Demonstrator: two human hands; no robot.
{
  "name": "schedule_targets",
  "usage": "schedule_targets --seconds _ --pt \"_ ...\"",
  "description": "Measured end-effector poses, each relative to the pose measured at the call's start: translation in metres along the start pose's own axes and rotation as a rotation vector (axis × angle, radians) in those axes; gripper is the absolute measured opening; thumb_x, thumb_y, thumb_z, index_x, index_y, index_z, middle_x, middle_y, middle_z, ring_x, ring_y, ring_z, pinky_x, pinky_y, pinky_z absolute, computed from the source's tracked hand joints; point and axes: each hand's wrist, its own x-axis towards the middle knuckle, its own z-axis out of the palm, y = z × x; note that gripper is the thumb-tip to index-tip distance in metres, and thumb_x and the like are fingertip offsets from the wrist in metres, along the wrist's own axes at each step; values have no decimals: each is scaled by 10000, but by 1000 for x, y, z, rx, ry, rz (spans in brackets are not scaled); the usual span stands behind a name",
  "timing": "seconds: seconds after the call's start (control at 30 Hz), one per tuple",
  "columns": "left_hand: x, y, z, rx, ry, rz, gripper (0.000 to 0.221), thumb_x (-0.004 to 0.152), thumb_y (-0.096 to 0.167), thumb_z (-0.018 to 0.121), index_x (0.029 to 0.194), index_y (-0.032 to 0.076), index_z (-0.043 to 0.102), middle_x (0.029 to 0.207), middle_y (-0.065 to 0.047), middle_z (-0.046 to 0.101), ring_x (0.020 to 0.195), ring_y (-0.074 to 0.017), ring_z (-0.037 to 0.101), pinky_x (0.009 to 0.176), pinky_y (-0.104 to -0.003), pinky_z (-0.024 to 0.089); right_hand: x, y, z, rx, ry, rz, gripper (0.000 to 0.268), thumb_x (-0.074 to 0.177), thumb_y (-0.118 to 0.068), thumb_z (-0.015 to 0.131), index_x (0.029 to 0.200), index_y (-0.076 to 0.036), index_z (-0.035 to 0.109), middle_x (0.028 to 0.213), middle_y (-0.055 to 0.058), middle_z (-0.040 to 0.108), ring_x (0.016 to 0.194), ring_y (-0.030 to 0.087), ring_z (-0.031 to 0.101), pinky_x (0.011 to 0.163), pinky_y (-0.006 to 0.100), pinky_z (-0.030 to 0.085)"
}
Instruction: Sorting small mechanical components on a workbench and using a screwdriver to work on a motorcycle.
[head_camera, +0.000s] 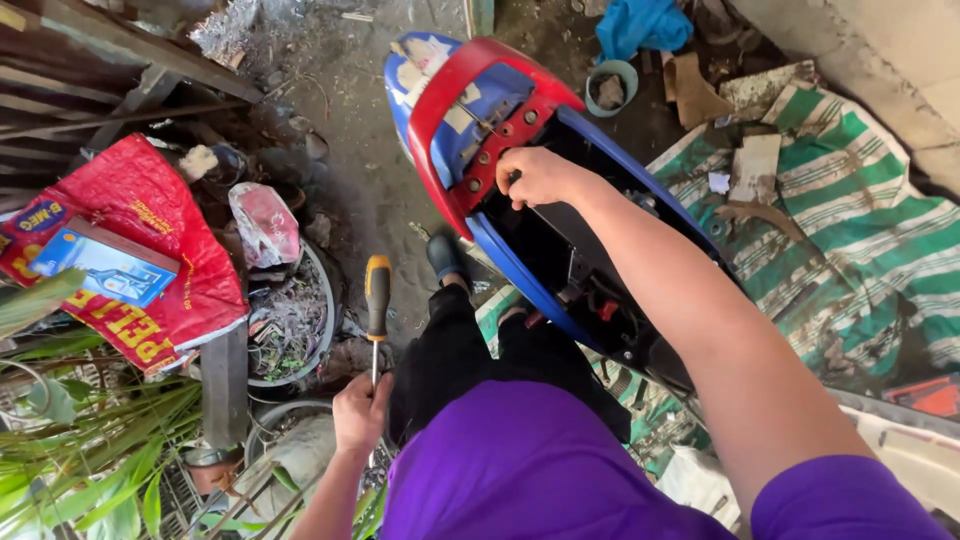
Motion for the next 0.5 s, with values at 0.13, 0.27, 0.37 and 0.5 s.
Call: schedule_targets --seconds 0.13,0.27,0.37,0.5 --pt "17 -17 5 -31 12 80 590 1055 437 706 619 161 421 568 26 427 483 -141 344 450 -360 292 17 -5 -14 -114 -112 15 166 970 53 620 959 -73 727 1289 25 598 1047 220 795 827 334 643" --pt "26 -17 3 -79 27 -3 632 1016 497 751 609 113 459 589 -95 480 574 -295 517 574 -439 421 40 7 -16 -40 -189 82 307 920 49 540 1107 -63 757 1477 184 623 1028 242 822 818 367 643" --pt "30 -17 2 -110 33 -32 630 1004 512 775 598 95 533 605 -181 564 644 -408 678 618 -449 536 55 13 -11 103 -198 81 352 858 69 588 1128 -39 786 1636 311 510 992 313 832 807 391 682" --pt "31 -17 3 -139 -8 -55 613 998 516 784 614 92 565 637 -209 608 712 -445 704 640 -488 538 59 0 -13 -230 -261 86 313 846 23 696 1071 -108 870 1486 270 662 1027 369 822 804 418 710"
